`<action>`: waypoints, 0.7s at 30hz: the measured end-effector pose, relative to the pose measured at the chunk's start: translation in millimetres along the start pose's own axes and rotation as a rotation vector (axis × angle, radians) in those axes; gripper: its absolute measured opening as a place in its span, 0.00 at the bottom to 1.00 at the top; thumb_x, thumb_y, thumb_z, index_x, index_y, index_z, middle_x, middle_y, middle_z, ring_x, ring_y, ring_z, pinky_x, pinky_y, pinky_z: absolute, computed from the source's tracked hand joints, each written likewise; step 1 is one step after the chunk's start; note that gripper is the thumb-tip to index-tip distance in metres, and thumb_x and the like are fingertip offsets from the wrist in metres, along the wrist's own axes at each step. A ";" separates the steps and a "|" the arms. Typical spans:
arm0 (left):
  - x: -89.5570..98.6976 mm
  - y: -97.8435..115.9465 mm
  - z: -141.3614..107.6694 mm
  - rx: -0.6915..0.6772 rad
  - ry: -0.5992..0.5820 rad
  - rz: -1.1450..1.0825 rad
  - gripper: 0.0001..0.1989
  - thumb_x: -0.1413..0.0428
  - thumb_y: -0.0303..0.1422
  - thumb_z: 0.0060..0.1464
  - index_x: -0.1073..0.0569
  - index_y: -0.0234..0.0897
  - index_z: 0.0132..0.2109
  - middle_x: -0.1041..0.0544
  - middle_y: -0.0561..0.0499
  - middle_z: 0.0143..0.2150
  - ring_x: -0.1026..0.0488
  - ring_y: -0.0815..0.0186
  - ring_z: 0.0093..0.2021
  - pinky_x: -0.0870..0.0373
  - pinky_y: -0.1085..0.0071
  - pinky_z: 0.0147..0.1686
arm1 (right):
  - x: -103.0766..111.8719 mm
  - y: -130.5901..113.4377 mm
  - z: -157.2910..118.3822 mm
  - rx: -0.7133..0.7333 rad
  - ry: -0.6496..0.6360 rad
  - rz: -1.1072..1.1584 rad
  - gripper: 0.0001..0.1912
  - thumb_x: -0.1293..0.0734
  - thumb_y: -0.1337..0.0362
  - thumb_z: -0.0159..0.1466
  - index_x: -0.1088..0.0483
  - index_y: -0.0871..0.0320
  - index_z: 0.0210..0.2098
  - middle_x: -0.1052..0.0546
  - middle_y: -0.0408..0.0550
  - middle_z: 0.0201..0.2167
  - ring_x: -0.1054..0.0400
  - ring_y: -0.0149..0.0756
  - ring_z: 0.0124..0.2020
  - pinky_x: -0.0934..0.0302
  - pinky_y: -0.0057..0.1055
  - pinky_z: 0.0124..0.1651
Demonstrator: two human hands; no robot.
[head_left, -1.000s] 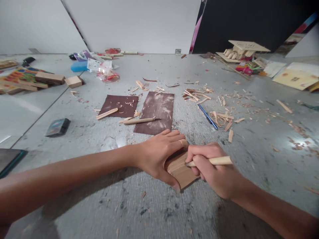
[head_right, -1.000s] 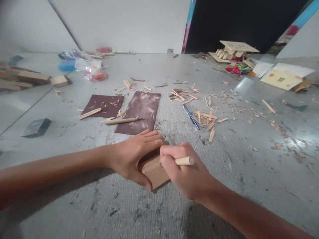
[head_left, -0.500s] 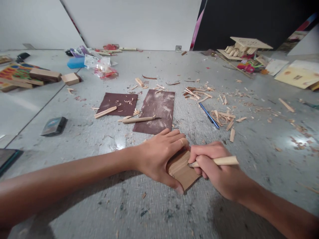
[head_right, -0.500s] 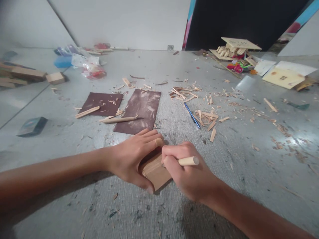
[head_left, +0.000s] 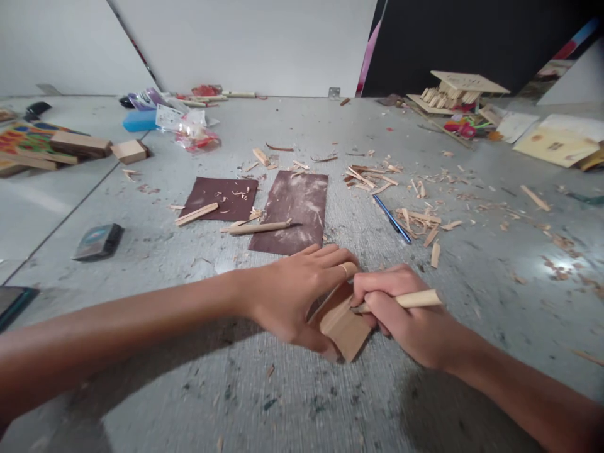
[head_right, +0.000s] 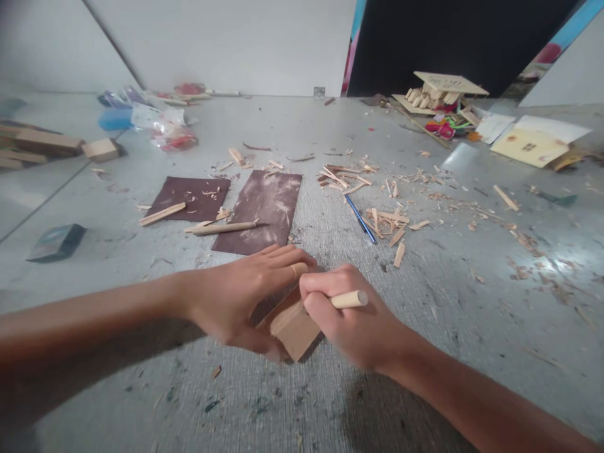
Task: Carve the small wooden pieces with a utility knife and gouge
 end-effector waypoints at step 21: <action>-6.3 -16.1 -2.3 -0.037 0.029 -0.062 0.33 0.32 0.54 0.46 0.31 0.37 0.50 0.27 0.43 0.49 0.31 0.54 0.46 0.37 0.58 0.46 | -4.1 -2.8 -5.3 0.006 0.056 -0.079 0.16 0.44 0.68 0.66 0.37 0.57 0.22 0.34 0.37 0.16 0.42 0.27 0.19 0.50 0.33 0.29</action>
Point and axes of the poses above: each hand's wrist, its own z-axis towards the middle knuckle, its own x-axis out of the back of the hand, y = z × x, the point moved 1 cm from there along z, towards the middle knuckle
